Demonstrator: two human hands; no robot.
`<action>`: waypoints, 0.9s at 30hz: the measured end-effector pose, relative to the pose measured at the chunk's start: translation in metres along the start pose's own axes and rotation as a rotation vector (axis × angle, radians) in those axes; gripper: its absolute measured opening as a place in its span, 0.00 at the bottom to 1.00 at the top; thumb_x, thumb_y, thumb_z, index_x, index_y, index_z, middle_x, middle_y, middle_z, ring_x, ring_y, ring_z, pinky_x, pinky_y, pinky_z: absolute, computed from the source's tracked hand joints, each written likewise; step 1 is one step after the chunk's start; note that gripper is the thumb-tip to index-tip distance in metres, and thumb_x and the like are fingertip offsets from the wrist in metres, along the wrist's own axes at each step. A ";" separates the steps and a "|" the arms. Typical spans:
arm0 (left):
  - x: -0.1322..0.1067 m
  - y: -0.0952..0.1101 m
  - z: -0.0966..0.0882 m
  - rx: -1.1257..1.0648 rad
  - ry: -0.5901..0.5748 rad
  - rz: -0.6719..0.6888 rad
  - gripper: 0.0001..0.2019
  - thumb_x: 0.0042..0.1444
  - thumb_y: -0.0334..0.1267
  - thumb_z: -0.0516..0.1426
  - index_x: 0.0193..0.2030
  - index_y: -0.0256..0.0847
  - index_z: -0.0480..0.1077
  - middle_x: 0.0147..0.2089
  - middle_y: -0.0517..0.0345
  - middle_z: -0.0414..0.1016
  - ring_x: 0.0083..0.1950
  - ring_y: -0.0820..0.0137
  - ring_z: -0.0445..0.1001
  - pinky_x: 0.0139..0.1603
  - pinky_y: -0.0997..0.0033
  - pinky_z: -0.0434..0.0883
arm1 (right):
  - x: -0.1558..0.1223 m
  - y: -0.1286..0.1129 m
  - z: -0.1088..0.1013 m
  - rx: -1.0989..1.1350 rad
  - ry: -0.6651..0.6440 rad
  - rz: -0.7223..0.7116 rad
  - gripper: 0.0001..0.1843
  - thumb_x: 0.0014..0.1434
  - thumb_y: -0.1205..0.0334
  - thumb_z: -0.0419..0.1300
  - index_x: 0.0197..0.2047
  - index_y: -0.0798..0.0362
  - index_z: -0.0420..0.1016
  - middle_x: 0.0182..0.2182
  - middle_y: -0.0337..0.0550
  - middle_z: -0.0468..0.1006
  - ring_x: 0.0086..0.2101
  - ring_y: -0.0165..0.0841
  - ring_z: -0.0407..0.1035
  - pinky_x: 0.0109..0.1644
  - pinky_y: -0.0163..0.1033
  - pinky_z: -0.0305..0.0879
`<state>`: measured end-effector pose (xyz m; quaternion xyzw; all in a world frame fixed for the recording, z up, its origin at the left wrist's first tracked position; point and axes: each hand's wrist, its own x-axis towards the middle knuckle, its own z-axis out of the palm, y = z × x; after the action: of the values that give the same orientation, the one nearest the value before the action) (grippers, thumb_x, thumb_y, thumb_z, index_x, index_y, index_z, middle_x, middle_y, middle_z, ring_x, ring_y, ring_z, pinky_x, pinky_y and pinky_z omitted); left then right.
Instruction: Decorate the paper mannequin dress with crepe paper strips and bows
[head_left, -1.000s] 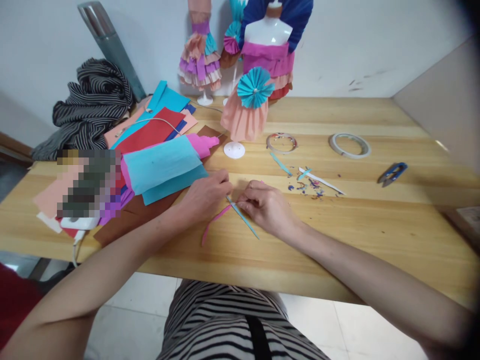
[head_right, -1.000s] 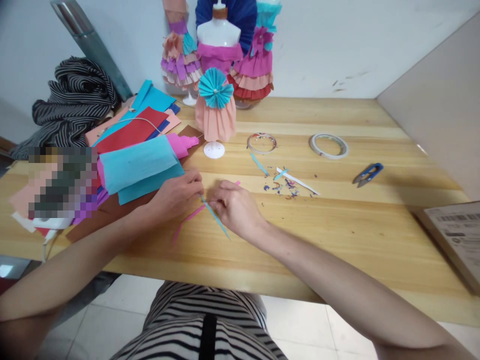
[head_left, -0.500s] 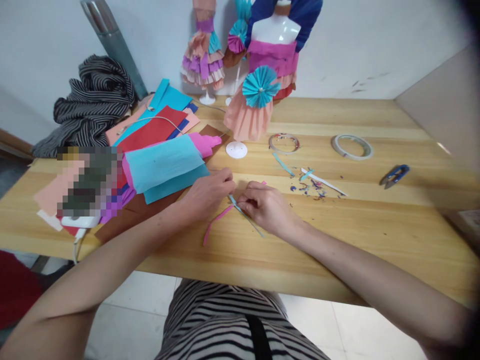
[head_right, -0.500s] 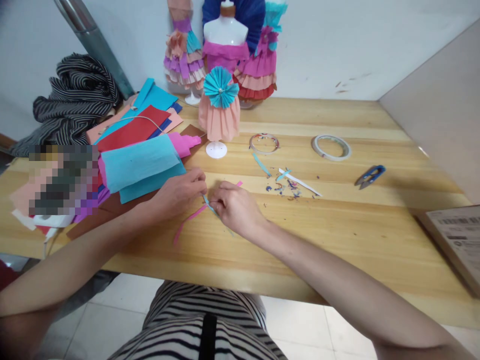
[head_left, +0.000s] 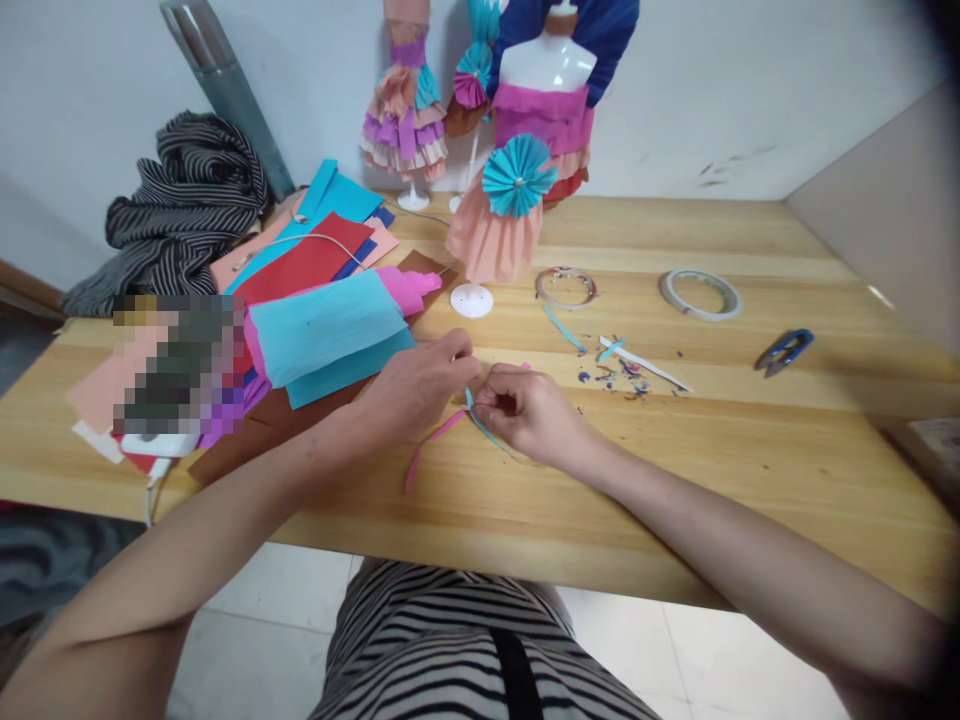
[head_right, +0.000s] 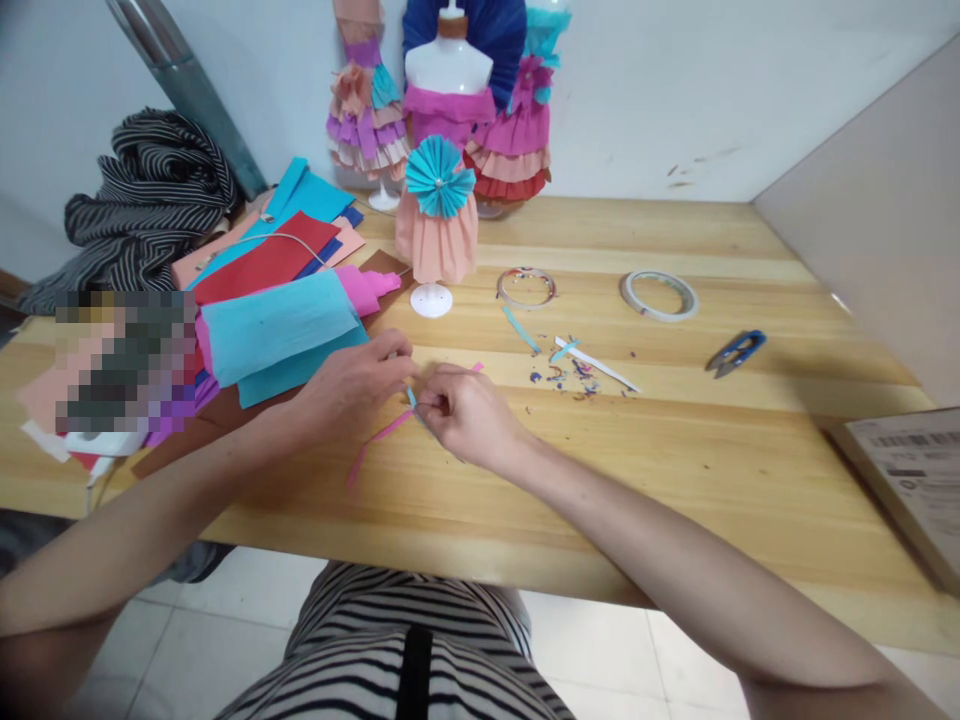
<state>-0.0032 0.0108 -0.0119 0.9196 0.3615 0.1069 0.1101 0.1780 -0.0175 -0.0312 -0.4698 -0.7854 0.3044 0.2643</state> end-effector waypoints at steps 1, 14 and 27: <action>0.000 -0.001 -0.001 -0.046 0.034 -0.018 0.13 0.56 0.28 0.48 0.44 0.41 0.69 0.44 0.55 0.67 0.36 0.73 0.66 0.30 0.74 0.60 | 0.000 0.000 0.000 0.031 -0.004 0.012 0.09 0.52 0.70 0.57 0.21 0.55 0.67 0.22 0.38 0.68 0.23 0.27 0.60 0.28 0.33 0.56; -0.016 0.023 -0.010 -0.956 0.105 -0.627 0.14 0.47 0.42 0.60 0.37 0.32 0.76 0.30 0.57 0.75 0.25 0.76 0.64 0.25 0.75 0.61 | 0.002 -0.007 -0.003 0.608 0.099 0.237 0.12 0.47 0.55 0.63 0.23 0.55 0.71 0.20 0.36 0.70 0.22 0.27 0.61 0.28 0.35 0.59; -0.011 0.037 -0.009 -1.153 0.187 -0.660 0.09 0.42 0.32 0.62 0.33 0.33 0.74 0.26 0.60 0.73 0.27 0.76 0.69 0.28 0.76 0.64 | -0.002 -0.018 -0.006 0.729 0.122 0.266 0.12 0.43 0.55 0.68 0.22 0.56 0.76 0.20 0.38 0.74 0.24 0.28 0.65 0.30 0.36 0.63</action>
<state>0.0098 -0.0221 0.0058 0.5417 0.5170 0.3230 0.5788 0.1730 -0.0241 -0.0141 -0.4598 -0.5409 0.5666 0.4184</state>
